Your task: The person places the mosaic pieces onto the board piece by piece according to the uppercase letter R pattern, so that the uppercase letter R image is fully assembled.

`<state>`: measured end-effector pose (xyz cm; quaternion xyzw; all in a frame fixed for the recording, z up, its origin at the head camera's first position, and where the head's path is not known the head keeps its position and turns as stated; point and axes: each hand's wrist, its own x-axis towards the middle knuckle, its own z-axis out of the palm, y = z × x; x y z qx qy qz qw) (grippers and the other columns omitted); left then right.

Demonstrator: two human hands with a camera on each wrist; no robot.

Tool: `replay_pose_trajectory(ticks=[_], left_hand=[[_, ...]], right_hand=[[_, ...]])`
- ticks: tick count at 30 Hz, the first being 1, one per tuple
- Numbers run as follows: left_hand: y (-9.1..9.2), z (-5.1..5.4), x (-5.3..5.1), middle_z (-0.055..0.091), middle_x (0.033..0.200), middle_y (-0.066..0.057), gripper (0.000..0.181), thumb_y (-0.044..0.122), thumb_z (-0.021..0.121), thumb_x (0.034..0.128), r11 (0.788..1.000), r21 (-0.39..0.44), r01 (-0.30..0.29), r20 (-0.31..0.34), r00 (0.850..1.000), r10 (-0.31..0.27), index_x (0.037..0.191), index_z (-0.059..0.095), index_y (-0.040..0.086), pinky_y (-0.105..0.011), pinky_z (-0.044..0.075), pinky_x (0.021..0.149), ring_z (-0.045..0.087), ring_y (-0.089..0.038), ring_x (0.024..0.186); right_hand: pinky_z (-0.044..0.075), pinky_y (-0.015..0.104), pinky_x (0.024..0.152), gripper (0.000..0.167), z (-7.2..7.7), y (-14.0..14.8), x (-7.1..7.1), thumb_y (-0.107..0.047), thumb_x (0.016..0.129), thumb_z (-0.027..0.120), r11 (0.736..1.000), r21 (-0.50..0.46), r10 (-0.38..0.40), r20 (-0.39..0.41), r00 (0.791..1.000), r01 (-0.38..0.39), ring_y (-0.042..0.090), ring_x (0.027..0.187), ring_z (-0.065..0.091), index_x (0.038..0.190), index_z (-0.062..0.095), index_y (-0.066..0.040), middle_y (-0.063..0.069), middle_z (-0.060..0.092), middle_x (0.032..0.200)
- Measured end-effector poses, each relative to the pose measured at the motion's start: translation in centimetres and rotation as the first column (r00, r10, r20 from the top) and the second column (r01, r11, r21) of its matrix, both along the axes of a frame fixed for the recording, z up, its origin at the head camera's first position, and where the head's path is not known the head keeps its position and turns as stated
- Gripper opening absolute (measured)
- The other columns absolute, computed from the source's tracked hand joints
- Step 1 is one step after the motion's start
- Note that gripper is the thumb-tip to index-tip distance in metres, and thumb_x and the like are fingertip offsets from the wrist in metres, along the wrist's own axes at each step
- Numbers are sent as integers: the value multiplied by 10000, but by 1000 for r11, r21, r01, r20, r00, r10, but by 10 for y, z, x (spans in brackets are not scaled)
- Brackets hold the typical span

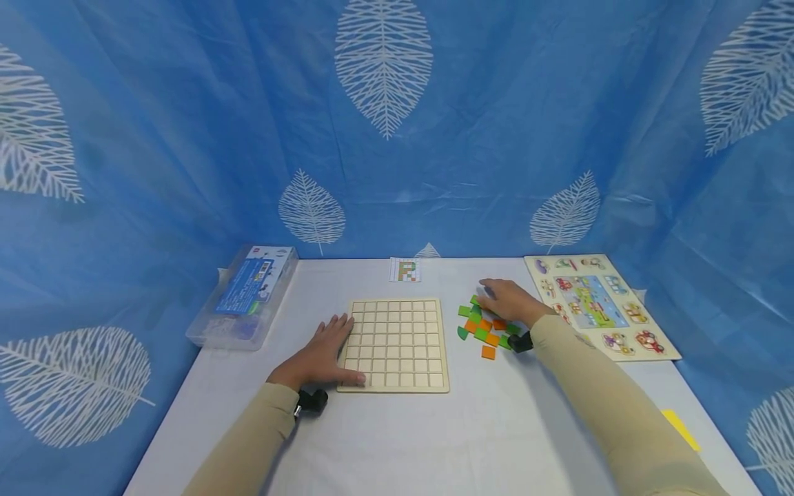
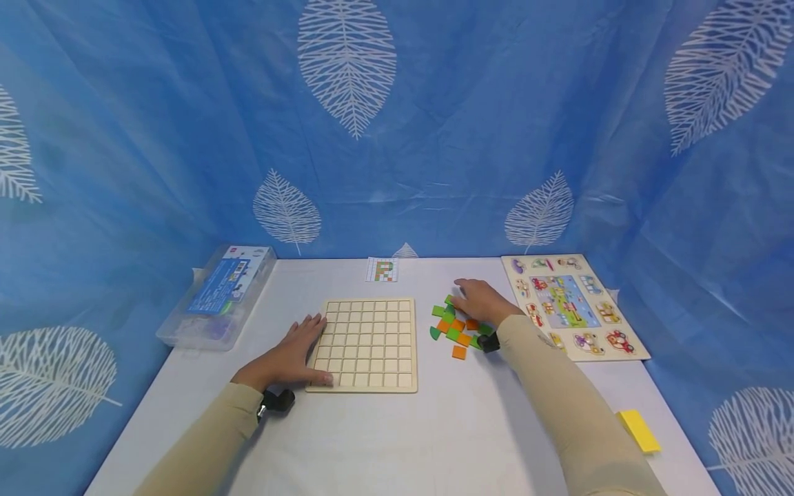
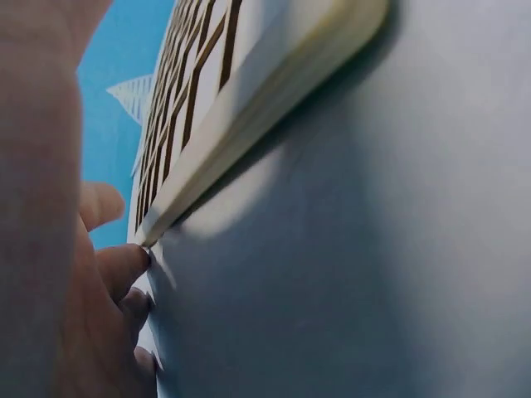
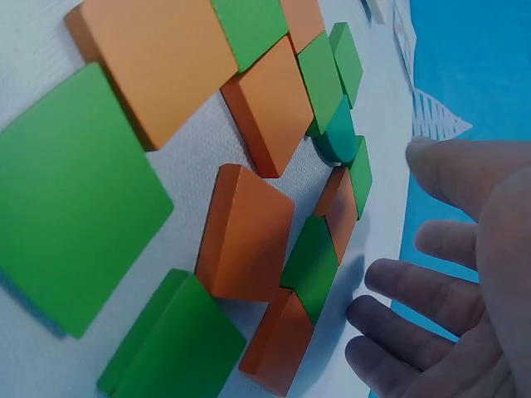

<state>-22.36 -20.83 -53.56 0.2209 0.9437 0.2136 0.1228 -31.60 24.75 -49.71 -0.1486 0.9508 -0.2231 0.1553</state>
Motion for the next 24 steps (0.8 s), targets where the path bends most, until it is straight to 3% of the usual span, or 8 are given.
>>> replay_pose_trajectory(ticks=[5, 15, 24], left_hand=[[4, -4, 6, 123, 1727, -208, 1434, 823, 796, 683, 1000, -9, -12, -10, 1000, 12, 1666, 184, -25, -502, 41, 1273, 54, -366, 1590], [5, -4, 13, 170, 1702, -264, 1476, 788, 856, 636, 1000, -9, -17, -55, 998, 17, 1635, 214, -89, -552, 75, 1265, 95, -415, 1577], [7, -6, 16, 174, 1706, -248, 1515, 805, 860, 606, 1000, -3, -30, -69, 997, 30, 1640, 199, -82, -551, 56, 1266, 76, -397, 1582]], right_hand=[[272, 631, 1195, 602, -4, 3, 0, -245, 1076, 629, 1000, 6, -1, -29, 1000, 1, 499, 1454, 367, 1546, 448, 84, 313, 439, 1557], [324, 629, 1172, 604, -8, 6, 3, -164, 995, 707, 999, -48, -4, -43, 999, 2, 495, 1423, 412, 1502, 506, 93, 309, 490, 1514], [385, 599, 1147, 593, -13, 9, 5, -125, 962, 745, 994, -92, -59, -47, 997, 55, 444, 1369, 494, 1483, 543, 74, 277, 551, 1468]])
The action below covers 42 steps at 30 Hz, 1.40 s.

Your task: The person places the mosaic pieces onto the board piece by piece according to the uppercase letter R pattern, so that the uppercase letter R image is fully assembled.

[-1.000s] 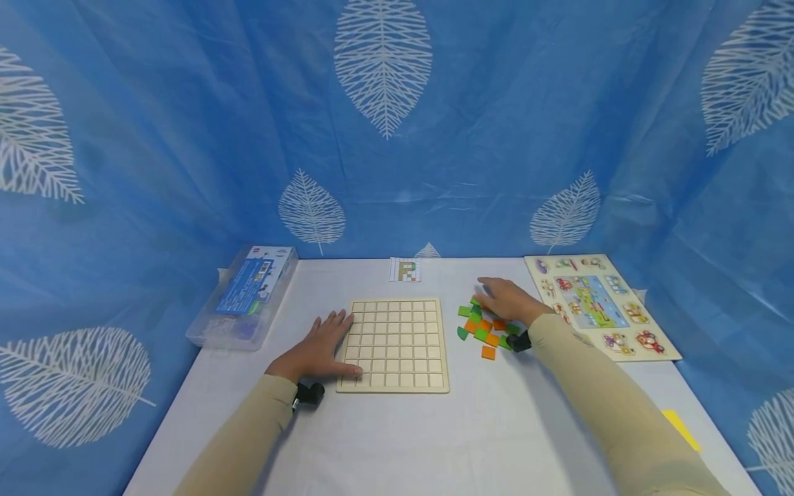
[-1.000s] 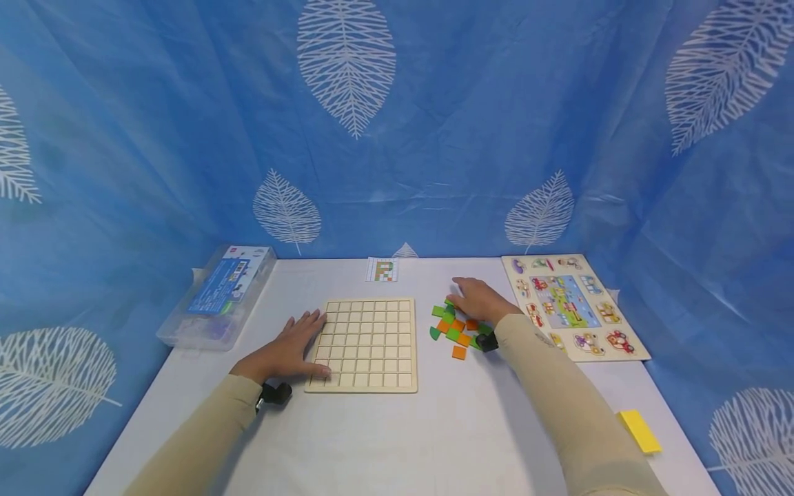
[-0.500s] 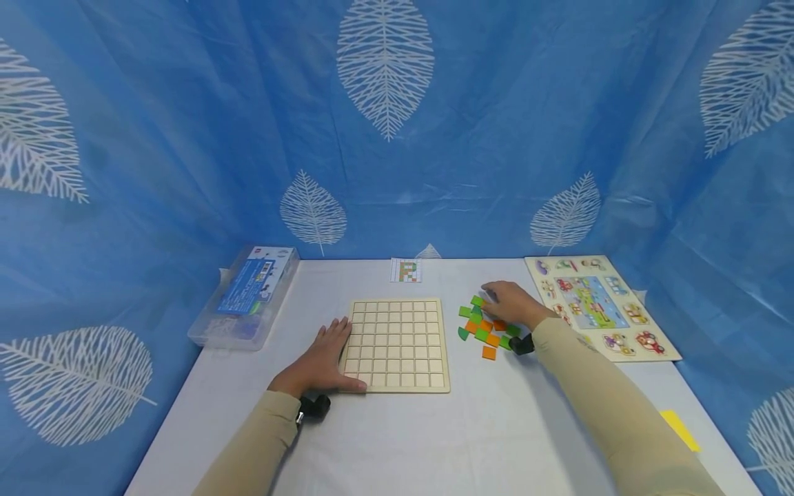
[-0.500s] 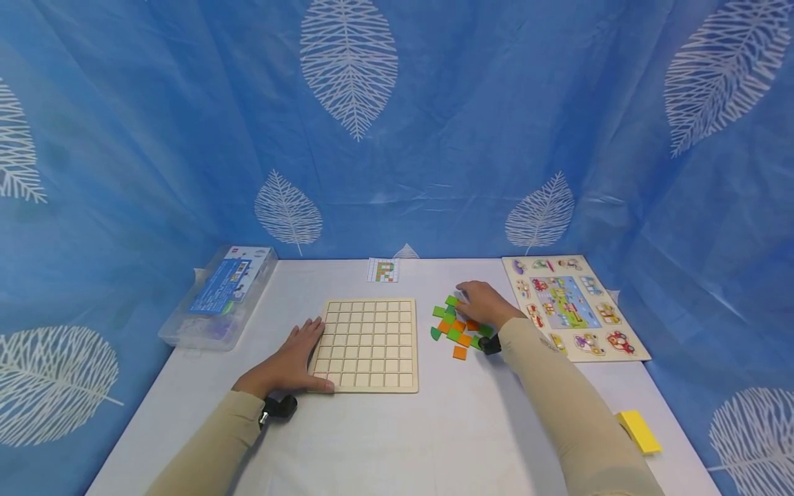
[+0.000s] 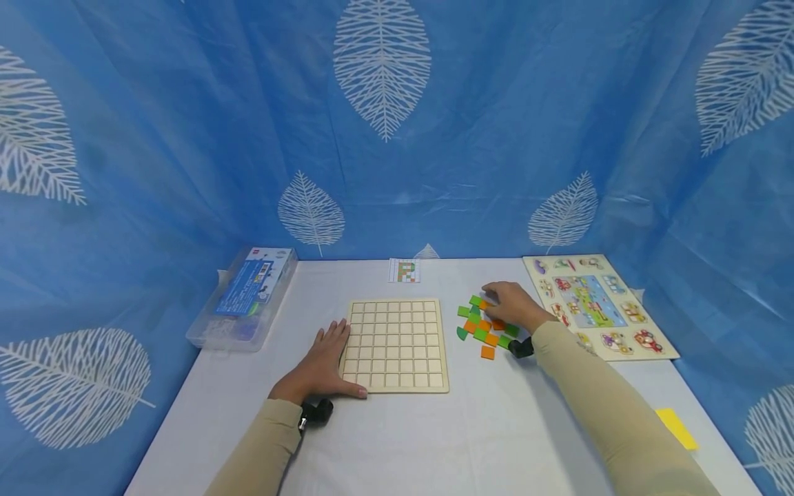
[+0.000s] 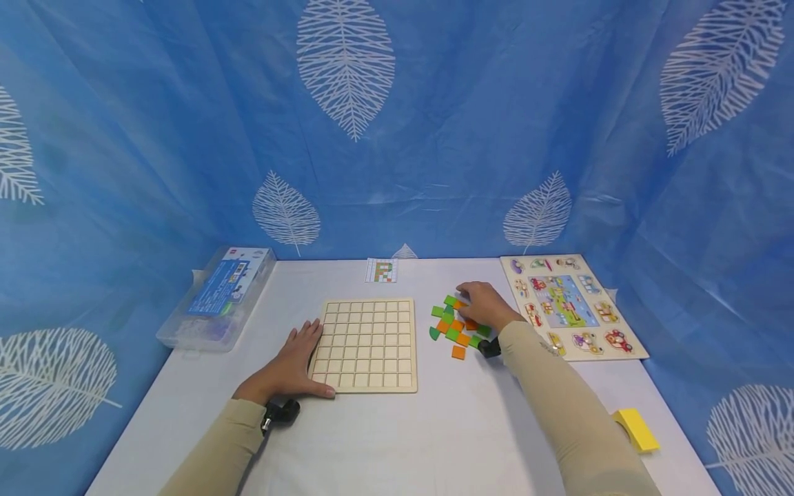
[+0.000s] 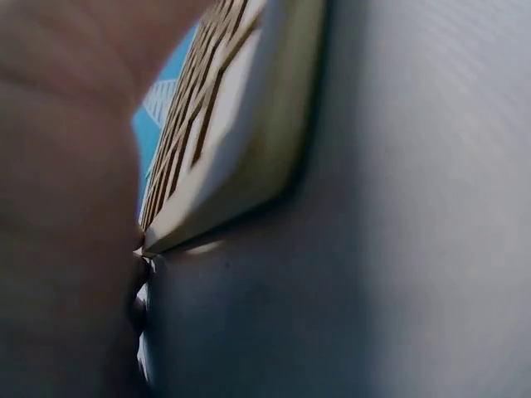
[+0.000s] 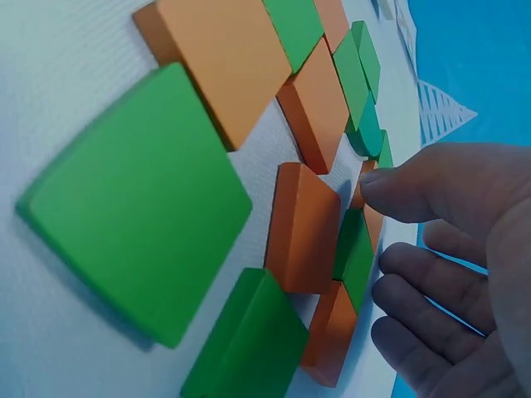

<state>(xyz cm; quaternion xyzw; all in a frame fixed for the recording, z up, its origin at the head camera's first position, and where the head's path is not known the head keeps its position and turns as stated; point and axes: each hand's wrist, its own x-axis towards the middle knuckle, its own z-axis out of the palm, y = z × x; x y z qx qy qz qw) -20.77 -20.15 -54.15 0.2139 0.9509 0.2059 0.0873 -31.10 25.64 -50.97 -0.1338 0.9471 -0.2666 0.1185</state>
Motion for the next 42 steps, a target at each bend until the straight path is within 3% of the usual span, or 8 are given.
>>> replay_pose_trajectory(ticks=[8, 22, 42], left_hand=[[1, -1, 4, 189, 1701, -251, 1508, 819, 844, 606, 1000, -2, 10, -44, 999, -10, 1634, 218, -88, -575, 62, 1261, 88, -404, 1580], [-3, -9, 3, 178, 1710, -232, 1512, 856, 810, 611, 1000, -29, 12, -82, 997, -15, 1643, 208, -72, -566, 79, 1263, 96, -384, 1583], [-2, -10, 6, 177, 1711, -225, 1507, 842, 815, 612, 1000, -13, 4, -72, 997, -5, 1644, 199, -68, -547, 54, 1267, 85, -366, 1586]], right_hand=[[486, 564, 1068, 577, 0, -3, 0, -119, 936, 788, 1000, -20, -18, -22, 1000, 17, 391, 1226, 606, 1443, 585, 66, 238, 651, 1323], [517, 540, 1032, 487, -1, -8, 3, -98, 943, 791, 998, -42, -56, -29, 998, 54, 344, 1112, 631, 1382, 641, 51, 194, 677, 1226], [545, 512, 994, 361, -4, -7, 3, -61, 934, 777, 996, -27, -81, -55, 995, 79, 312, 1004, 636, 1276, 711, 34, 143, 702, 1111]])
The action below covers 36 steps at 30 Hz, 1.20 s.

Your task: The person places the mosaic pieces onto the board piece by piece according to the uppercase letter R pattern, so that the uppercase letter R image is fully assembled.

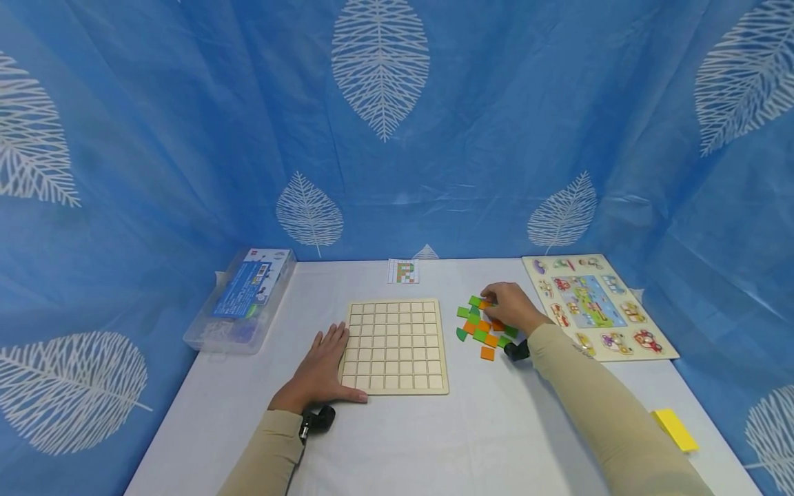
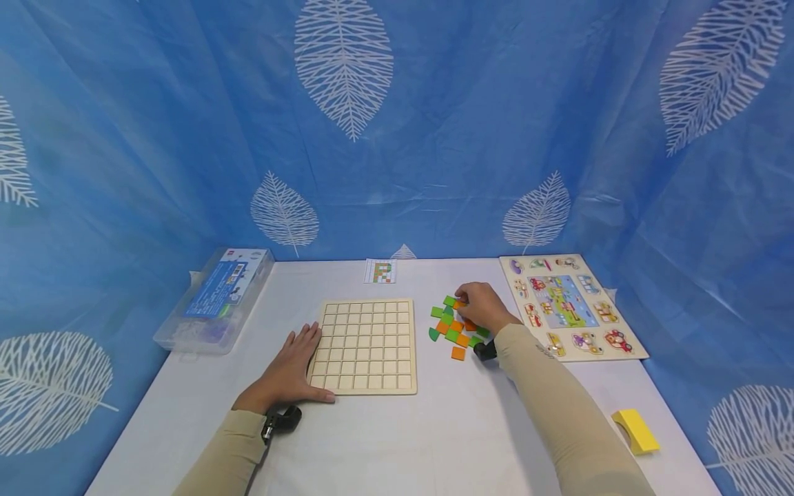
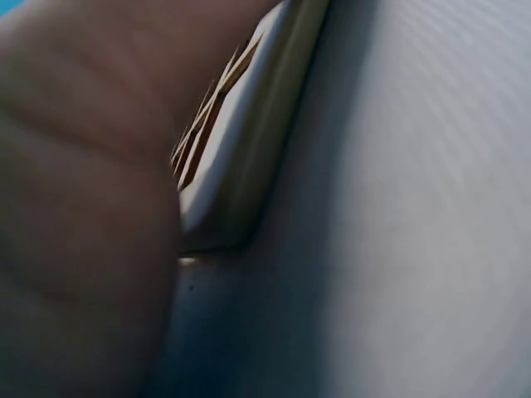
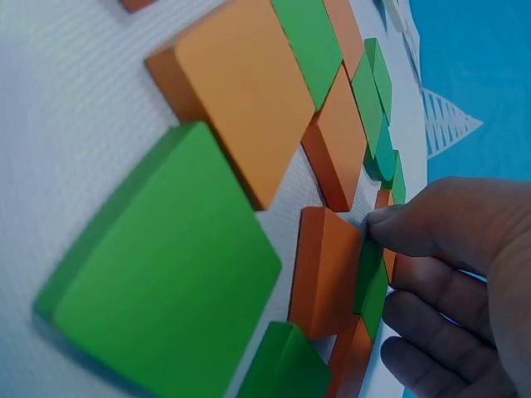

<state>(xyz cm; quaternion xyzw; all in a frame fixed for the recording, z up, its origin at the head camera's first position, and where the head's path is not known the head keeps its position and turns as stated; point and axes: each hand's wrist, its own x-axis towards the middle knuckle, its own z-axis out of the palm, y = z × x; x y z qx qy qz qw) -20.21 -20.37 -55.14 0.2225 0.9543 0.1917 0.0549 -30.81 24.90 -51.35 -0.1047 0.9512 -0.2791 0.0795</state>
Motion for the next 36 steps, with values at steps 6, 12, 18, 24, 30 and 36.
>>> replay_pose_trajectory(ticks=[6, 12, 18, 24, 30, 36], left_hand=[[1, -1, 0, 174, 1713, -222, 1513, 848, 811, 605, 1000, -10, -10, -4, 1000, 10, 1648, 198, -61, -543, 59, 1268, 87, -364, 1586], [1, 0, 1, 171, 1710, -232, 1506, 832, 820, 610, 1000, -3, -8, -21, 1000, 8, 1644, 200, -70, -542, 60, 1268, 102, -374, 1582], [1, -1, 1, 172, 1710, -229, 1505, 833, 818, 613, 1000, -14, -14, -15, 1000, 14, 1643, 198, -73, -533, 59, 1270, 99, -369, 1583], [2, 0, 2, 181, 1711, -218, 1504, 843, 811, 608, 1000, -15, -18, -19, 1000, 17, 1644, 209, -67, -528, 61, 1270, 100, -361, 1584], [3, -3, 1, 179, 1714, -212, 1513, 861, 799, 602, 999, -23, -23, -27, 999, 23, 1646, 208, -62, -522, 62, 1271, 104, -353, 1585], [3, -2, 2, 183, 1713, -211, 1510, 855, 803, 600, 999, -24, -34, -26, 999, 33, 1646, 213, -61, -524, 55, 1271, 102, -353, 1585]], right_hand=[[546, 518, 989, 370, 1, -1, 0, -62, 925, 775, 1000, -2, -4, -2, 1000, 4, 319, 996, 631, 1272, 708, 46, 148, 701, 1103], [558, 500, 972, 353, 0, -2, 1, -57, 904, 774, 999, -28, -16, -24, 1000, 16, 302, 977, 632, 1242, 725, 35, 132, 702, 1082], [567, 498, 943, 327, -1, -2, 1, -49, 899, 789, 999, -53, -17, -59, 998, 14, 302, 952, 627, 1209, 735, 40, 137, 693, 1067], [580, 475, 911, 305, -2, -3, -1, -44, 890, 802, 997, -76, -33, -68, 997, 27, 297, 928, 621, 1181, 747, 31, 133, 688, 1051], [584, 471, 904, 283, -2, -3, 0, -29, 890, 798, 995, -96, -38, -90, 995, 30, 291, 932, 628, 1166, 758, 20, 132, 696, 1071], [580, 495, 909, 257, -1, -6, 1, -26, 894, 791, 992, -127, -32, -121, 992, 16, 299, 946, 642, 1146, 764, 16, 136, 710, 1080]])
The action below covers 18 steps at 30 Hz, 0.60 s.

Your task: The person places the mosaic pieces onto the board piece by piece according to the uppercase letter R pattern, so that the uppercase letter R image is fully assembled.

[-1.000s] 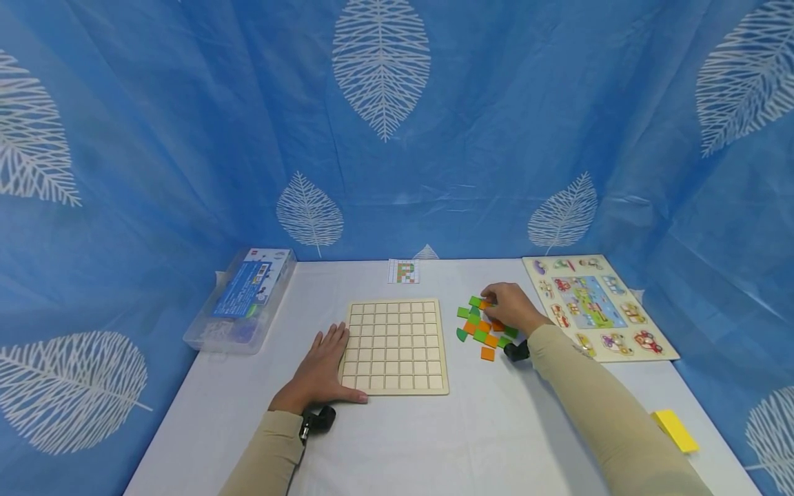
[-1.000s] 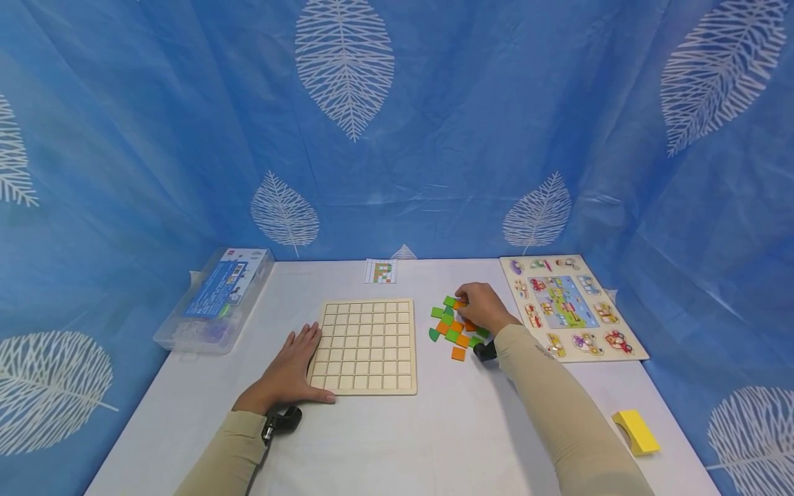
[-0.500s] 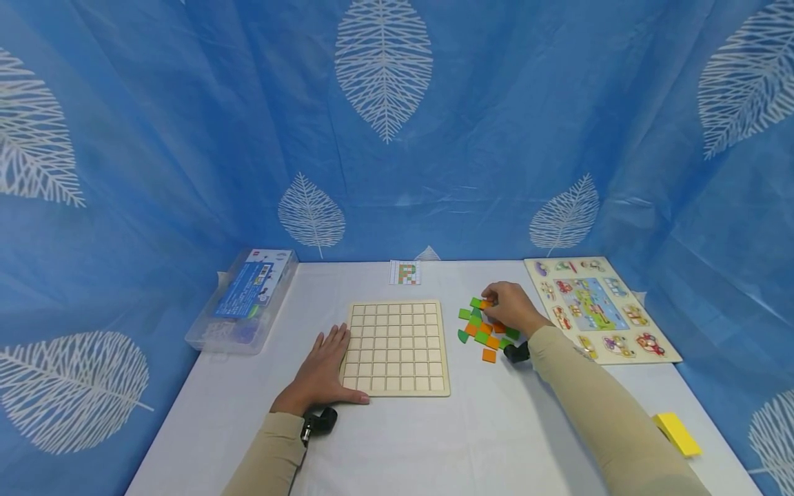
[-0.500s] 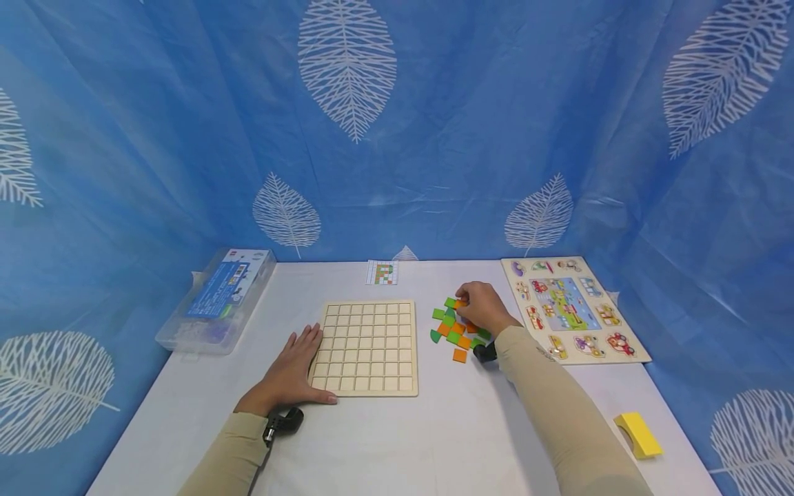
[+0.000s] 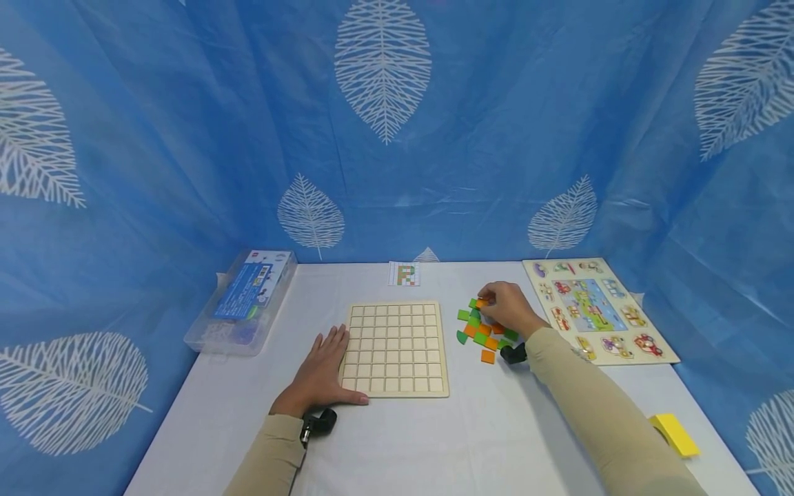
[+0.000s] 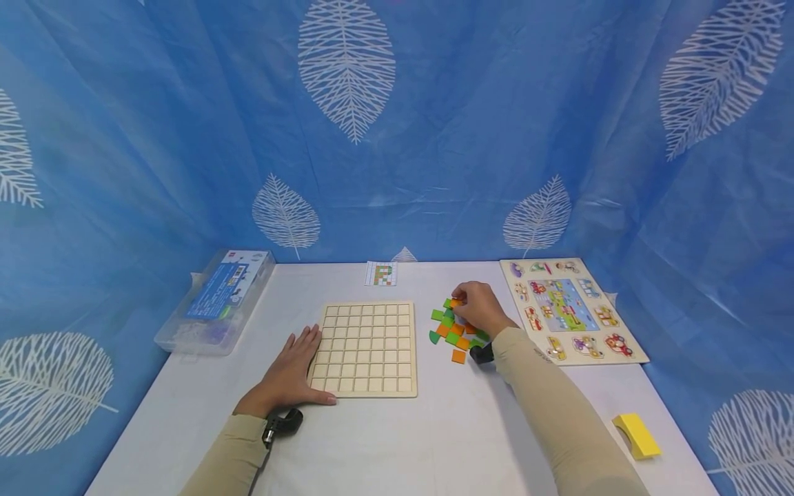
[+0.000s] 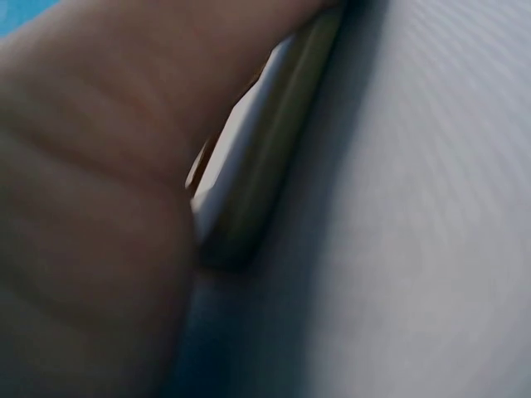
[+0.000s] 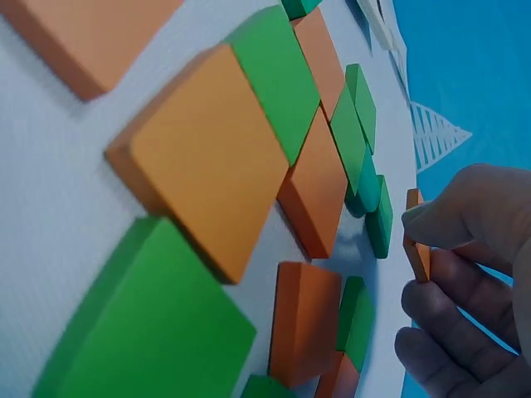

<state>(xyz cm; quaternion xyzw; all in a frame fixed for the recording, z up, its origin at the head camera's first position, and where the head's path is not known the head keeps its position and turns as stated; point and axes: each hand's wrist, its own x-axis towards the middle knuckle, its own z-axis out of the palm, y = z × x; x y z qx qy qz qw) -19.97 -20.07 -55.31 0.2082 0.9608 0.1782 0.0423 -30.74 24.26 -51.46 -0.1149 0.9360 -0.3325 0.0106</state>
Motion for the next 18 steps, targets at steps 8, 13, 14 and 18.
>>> replay_pose_trajectory(ticks=[8, 13, 14, 18], left_hand=[[0, 2, 1, 186, 1709, -222, 1509, 846, 810, 599, 1000, 16, -1, -7, 1000, 1, 1640, 217, -72, -533, 67, 1270, 124, -365, 1581], [0, 0, 1, 183, 1713, -213, 1512, 857, 799, 601, 1000, 10, 0, -7, 1000, 0, 1643, 212, -68, -525, 51, 1271, 114, -355, 1584], [0, 0, 1, 184, 1713, -211, 1513, 860, 797, 600, 1000, 8, 0, -7, 1000, 0, 1643, 212, -67, -524, 50, 1271, 113, -353, 1584], [0, -1, 0, 192, 1711, -212, 1515, 865, 796, 594, 1000, 10, -4, -10, 1000, 4, 1642, 222, -68, -525, 54, 1271, 121, -354, 1584]], right_hand=[[588, 476, 906, 212, -2, -7, 3, -25, 925, 785, 1000, -26, 8, -31, 999, -9, 280, 948, 657, 1135, 767, -3, 123, 713, 1077], [593, 475, 894, 196, -3, -13, 5, -37, 932, 788, 998, -56, 9, -30, 1000, -10, 276, 938, 661, 1124, 767, -5, 109, 714, 1052], [592, 473, 897, 193, -3, -14, 5, -43, 935, 790, 998, -59, 7, -28, 1000, -9, 272, 939, 661, 1123, 768, -7, 103, 715, 1049], [588, 459, 909, 185, -4, -18, 4, -66, 941, 802, 999, -50, 5, -39, 999, -7, 259, 947, 664, 1119, 777, -23, 86, 725, 1051]])
